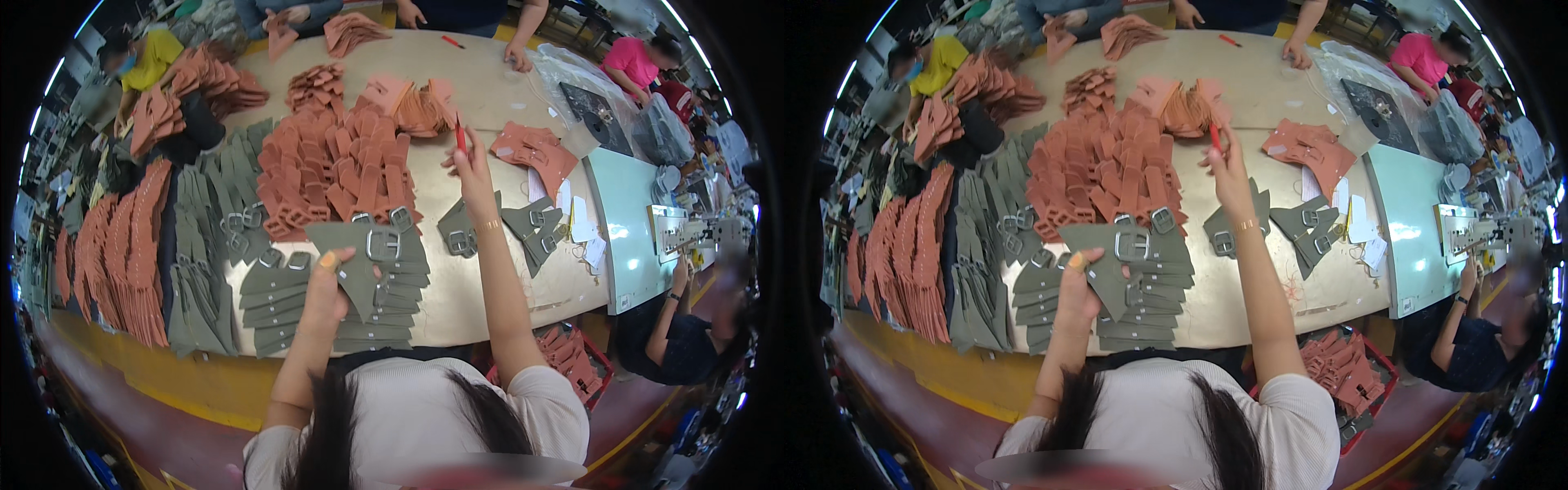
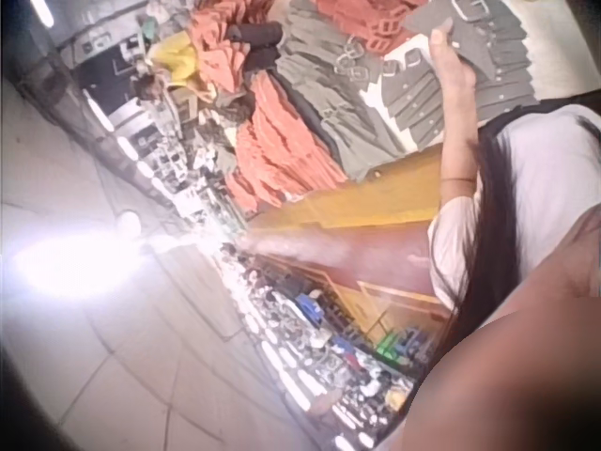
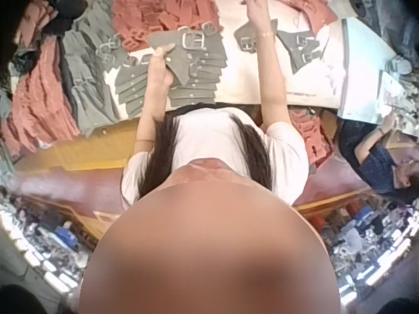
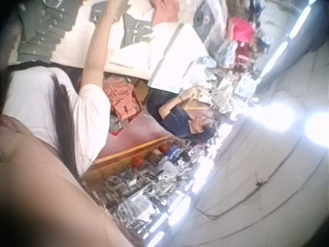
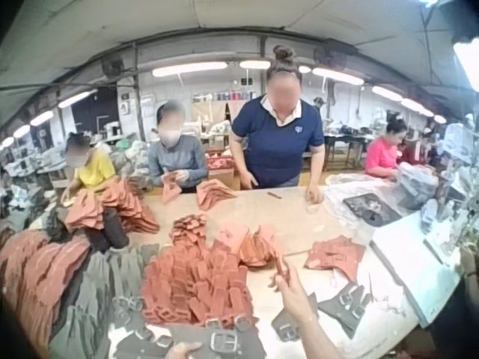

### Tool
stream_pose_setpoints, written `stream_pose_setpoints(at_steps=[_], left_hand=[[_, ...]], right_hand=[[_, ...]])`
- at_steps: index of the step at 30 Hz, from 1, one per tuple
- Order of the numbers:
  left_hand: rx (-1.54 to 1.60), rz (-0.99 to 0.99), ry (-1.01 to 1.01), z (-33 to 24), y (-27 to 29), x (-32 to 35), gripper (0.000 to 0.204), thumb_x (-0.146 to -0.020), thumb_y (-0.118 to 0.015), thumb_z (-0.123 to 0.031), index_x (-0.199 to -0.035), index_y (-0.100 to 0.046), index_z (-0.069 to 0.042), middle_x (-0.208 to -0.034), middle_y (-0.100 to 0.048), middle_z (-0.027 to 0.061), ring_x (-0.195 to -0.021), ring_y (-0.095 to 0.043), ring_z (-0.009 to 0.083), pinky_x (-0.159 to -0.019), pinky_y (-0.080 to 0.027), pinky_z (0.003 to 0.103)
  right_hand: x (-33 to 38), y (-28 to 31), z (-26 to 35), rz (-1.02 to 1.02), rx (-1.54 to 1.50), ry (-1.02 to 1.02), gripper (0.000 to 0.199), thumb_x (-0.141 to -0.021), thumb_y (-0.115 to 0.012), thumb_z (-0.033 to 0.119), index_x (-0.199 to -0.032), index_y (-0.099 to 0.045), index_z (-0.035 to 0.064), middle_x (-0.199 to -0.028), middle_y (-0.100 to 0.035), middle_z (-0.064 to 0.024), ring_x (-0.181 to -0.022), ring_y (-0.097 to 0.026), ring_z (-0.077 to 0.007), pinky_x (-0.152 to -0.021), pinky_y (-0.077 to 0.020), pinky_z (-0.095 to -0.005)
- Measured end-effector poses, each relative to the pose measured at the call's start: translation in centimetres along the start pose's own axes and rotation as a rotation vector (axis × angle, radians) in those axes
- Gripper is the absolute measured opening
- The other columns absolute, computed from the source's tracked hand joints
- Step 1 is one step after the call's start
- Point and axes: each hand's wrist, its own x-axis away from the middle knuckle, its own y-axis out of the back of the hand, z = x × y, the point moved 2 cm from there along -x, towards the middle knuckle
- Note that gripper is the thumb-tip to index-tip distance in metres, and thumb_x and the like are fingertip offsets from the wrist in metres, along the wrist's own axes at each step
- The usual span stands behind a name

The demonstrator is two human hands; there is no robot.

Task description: The person uses red-handled scissors to trim excess material from the edges of stacked olive-green fabric pieces with metal buckles. After trimming, the person stacks the finished pieces and organizes them on the table.

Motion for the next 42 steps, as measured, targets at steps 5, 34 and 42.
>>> stream_pose_setpoints(at_steps=[5, 34, 42], left_hand=[[-0.127, 0.092, -0.167, -1.1, -2.2, 0.9, 0.030, -0.094, -0.049, -0.018, -0.110, -0.054, 0.007, -0.097, -0.064, 0.0172, -0.079, -0.065, 0.0262, -0.076, -0.054, 0.037], [-0.573, 0.024, -0.549, 0.2, -6.2, 2.5, 0.019, -0.086, -0.061, 0.003, -0.105, -0.063, 0.006, -0.095, -0.069, 0.0071, -0.089, -0.064, 0.0131, -0.082, -0.049, 0.026], [-0.688, 0.074, -0.618, 0.5, -5.8, 2.0, 0.021, -0.087, -0.061, 0.000, -0.108, -0.062, 0.004, -0.097, -0.068, 0.0068, -0.090, -0.062, 0.0117, -0.082, -0.048, 0.025]], right_hand=[[10.6, -1.1, 3.0, 0.227, -0.268, -0.185, 0.041, -0.095, -0.055, 0.022, -0.130, -0.042, 0.0040, -0.104, -0.056, -0.0059, -0.088, -0.055, -0.0097, -0.076, -0.0440, -0.0221], [13.7, -4.0, 9.2, -0.076, 0.527, 0.391, 0.029, -0.073, -0.079, 0.004, -0.094, -0.061, -0.0053, -0.082, -0.060, -0.0099, -0.071, -0.059, -0.0134, -0.061, -0.0497, -0.0245], [13.6, -4.1, 8.8, -0.093, 0.476, 0.371, 0.030, -0.073, -0.079, 0.004, -0.095, -0.061, -0.0054, -0.082, -0.060, -0.0094, -0.071, -0.059, -0.0128, -0.062, -0.0501, -0.0245]])
